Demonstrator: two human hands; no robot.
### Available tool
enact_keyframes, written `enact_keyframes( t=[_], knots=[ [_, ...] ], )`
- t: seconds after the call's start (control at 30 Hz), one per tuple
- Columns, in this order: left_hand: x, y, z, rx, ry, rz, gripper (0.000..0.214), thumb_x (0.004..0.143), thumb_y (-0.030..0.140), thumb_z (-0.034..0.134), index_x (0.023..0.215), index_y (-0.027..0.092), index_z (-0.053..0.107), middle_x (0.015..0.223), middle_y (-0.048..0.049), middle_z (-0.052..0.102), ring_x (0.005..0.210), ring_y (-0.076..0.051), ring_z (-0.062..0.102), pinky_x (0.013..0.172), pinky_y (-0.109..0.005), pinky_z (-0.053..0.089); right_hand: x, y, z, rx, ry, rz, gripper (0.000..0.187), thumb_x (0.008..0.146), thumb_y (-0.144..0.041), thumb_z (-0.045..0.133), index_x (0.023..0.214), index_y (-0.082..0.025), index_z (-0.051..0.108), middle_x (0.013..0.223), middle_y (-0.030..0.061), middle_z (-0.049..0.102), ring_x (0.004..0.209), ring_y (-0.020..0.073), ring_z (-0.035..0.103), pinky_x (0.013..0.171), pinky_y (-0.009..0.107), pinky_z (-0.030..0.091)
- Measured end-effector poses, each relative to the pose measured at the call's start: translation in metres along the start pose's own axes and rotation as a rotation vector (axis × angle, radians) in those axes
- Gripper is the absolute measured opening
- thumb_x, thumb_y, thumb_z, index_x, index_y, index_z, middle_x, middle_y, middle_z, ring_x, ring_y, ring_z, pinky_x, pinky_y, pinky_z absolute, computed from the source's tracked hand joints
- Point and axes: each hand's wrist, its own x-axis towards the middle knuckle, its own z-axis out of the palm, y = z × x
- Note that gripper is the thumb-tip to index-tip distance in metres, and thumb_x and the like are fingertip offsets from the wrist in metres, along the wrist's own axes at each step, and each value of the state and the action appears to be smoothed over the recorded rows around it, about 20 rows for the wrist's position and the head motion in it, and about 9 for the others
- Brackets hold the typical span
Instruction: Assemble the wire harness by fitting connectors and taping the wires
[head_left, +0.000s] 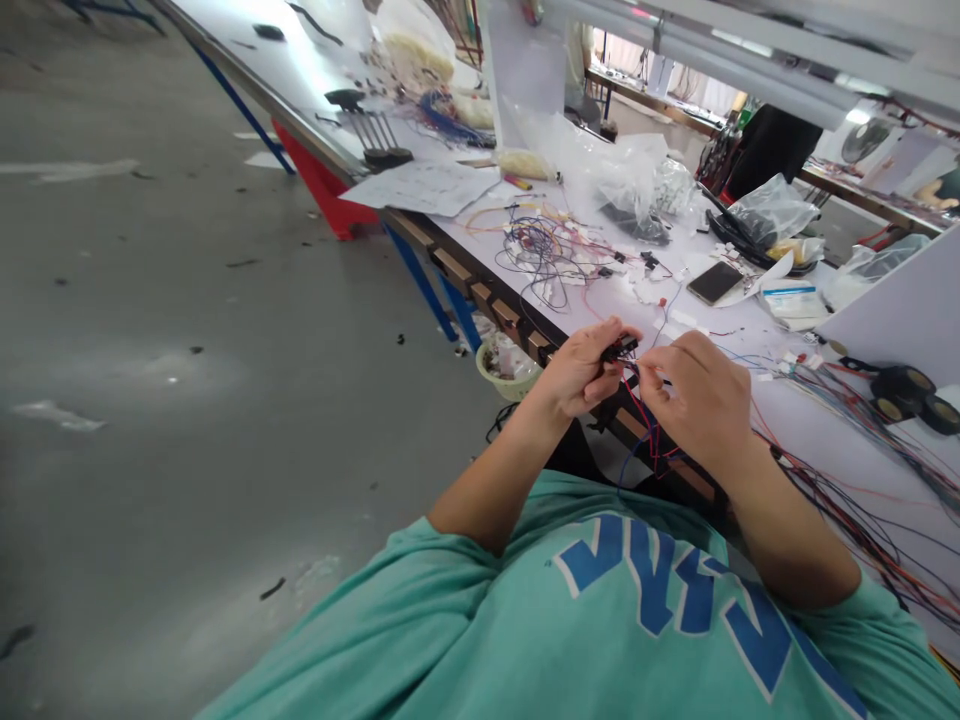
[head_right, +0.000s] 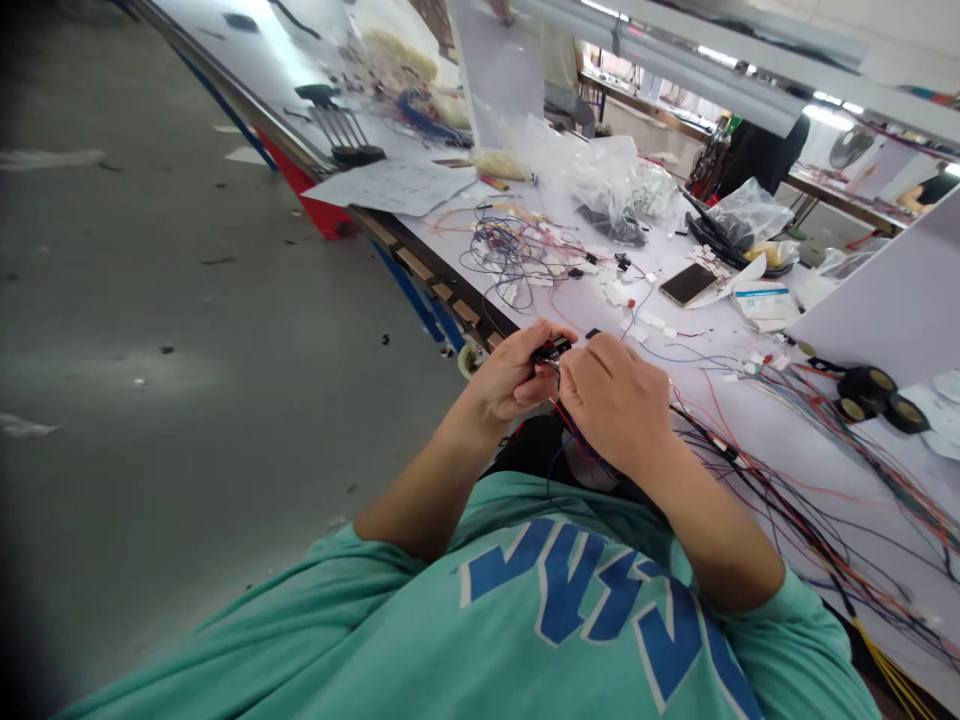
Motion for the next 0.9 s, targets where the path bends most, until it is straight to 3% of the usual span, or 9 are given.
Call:
enact_keyframes(
  t=[0.33,0.9],
  knots=[
    [-0.0012,-0.0032,0.0010,-0.004,-0.018,0.025,0.037,0.079,0.050,0.061,0.077,0.014,0.059,0.037,0.0084,0.040,0.021,-0.002,0.025,0.026,-0.014,0.014,-0.0003,-0.0005,0.0016,-0.035,0.025,-0.069,0.020,0.085,-0.012,0.045,0.071,-0.021,0.057,0.065,0.0005,0.051,0.062,0.0114,0.047,0.052,0.026,0.027],
    [-0.0045,0.0005,0.0098,-0.022,0.071,-0.010,0.041,0.079,0.053,0.059,0.074,0.012,0.059,0.035,0.0093,0.036,0.020,-0.002,0.024,0.025,-0.014,0.013,-0.0010,-0.0011,0.0029,-0.132,0.116,-0.149,0.021,0.088,-0.013,0.044,0.072,-0.020,0.056,0.061,-0.0011,0.052,0.059,0.0103,0.048,0.051,0.026,0.028]
  ],
)
